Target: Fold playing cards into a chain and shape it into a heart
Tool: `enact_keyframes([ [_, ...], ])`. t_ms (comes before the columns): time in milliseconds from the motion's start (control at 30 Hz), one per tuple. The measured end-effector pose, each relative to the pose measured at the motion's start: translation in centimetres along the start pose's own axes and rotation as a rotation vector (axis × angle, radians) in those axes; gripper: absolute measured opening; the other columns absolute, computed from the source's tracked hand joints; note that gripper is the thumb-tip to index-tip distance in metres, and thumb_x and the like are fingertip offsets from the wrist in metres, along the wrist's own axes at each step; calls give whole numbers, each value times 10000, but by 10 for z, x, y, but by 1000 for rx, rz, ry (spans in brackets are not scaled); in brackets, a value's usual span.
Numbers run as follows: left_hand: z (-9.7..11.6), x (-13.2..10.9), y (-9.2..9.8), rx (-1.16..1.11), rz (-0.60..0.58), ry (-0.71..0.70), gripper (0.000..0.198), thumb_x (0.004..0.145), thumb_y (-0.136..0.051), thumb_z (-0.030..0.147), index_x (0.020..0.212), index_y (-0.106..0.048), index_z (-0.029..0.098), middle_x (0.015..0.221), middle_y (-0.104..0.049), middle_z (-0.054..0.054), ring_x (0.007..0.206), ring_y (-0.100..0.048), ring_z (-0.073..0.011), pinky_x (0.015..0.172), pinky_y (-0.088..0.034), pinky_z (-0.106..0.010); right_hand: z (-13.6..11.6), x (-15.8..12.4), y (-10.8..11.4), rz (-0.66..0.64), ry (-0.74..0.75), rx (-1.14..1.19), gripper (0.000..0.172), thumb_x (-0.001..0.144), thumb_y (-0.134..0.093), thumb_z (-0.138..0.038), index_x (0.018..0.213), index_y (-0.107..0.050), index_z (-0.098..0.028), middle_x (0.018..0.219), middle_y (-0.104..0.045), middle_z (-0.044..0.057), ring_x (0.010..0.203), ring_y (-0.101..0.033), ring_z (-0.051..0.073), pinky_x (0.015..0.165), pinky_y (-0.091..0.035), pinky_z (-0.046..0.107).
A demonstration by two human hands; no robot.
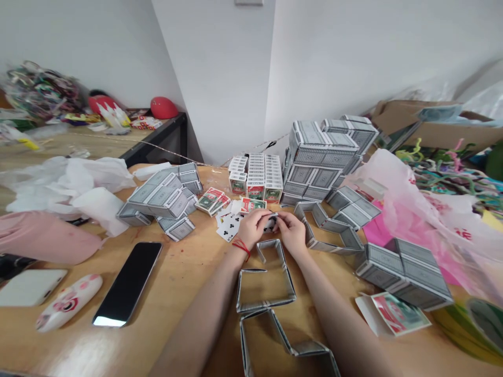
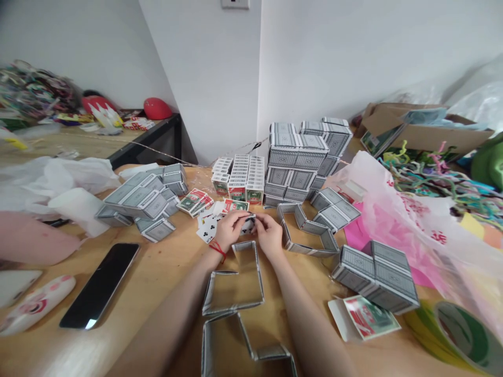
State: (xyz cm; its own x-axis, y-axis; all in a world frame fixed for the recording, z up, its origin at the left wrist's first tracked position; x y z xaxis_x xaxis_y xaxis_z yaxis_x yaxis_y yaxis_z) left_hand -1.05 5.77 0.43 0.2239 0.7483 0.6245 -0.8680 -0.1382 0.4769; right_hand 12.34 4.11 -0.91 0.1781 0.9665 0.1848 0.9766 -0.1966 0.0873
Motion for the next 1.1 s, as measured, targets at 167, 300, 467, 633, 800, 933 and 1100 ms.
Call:
enact_keyframes([
  [167, -2, -2, -5, 9, 1, 63, 309, 740, -530, 213, 1047, -513, 176, 969, -610, -62, 831, -588, -135, 752, -490, -260, -2, 2, 3, 62, 16, 22, 200, 728, -502, -334, 833, -540, -168, 547, -529, -23, 436, -483, 101, 442, -422, 227],
  [300, -2, -3, -4, 30, 27, 89, 352, 712, -485, 116, 1057, -519, 178, 951, -616, -48, 744, -592, -112, 714, -494, -236, -5, 0, 2, 70, 45, 27, 181, 740, -495, -323, 838, -524, -174, 546, -501, -35, 437, -465, 92, 435, -398, 215],
  [467, 0, -1, 1, 8, 50, 54, 365, 699, -412, 33, 994, -571, 178, 934, -628, -38, 798, -586, -119, 750, -477, -244, -6, 0, 2, 65, 39, 47, 162, 738, -503, -313, 824, -521, -178, 530, -486, -44, 432, -453, 87, 434, -380, 212],
  [633, 4, 0, 6, -112, 28, 2, 302, 740, -392, 48, 858, -630, 190, 876, -630, -31, 846, -573, -121, 774, -463, -258, -5, 3, 3, 35, 10, 134, 135, 725, -516, -297, 786, -520, -176, 498, -473, -55, 409, -431, 79, 419, -362, 208],
  [800, 7, 0, 6, -121, 31, 54, 181, 729, -478, 110, 824, -620, 171, 838, -631, -38, 783, -576, -126, 688, -467, -242, -6, 2, 3, 2, 18, 185, 132, 710, -527, -275, 795, -525, -174, 505, -494, -52, 417, -446, 79, 428, -377, 208],
  [933, 4, 2, 3, -47, 90, 130, 115, 737, -530, 202, 825, -597, 171, 807, -637, -31, 716, -582, -115, 632, -462, -217, -8, 0, 1, -44, 35, 188, 187, 693, -549, -275, 850, -537, -175, 627, -560, -17, 469, -491, 90, 468, -420, 228],
  [1100, 2, 0, 0, -37, 85, 172, 259, 744, -540, 238, 995, -553, 178, 806, -647, -25, 641, -585, -95, 600, -466, -199, -6, 0, 1, 41, 63, 67, 164, 719, -531, -300, 819, -561, -173, 573, -534, -21, 457, -485, 96, 461, -417, 229],
])
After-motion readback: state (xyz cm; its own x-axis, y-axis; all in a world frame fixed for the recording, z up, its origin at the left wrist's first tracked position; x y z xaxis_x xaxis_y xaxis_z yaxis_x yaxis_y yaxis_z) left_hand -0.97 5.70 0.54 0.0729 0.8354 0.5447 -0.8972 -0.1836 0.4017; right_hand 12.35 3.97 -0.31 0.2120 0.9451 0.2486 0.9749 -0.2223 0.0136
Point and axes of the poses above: each hand's wrist, its own x-axis towards the middle knuckle, its own y-axis out of the back of the hand, z = x × y, the point moved 1 cm from there along x, towards the middle knuckle
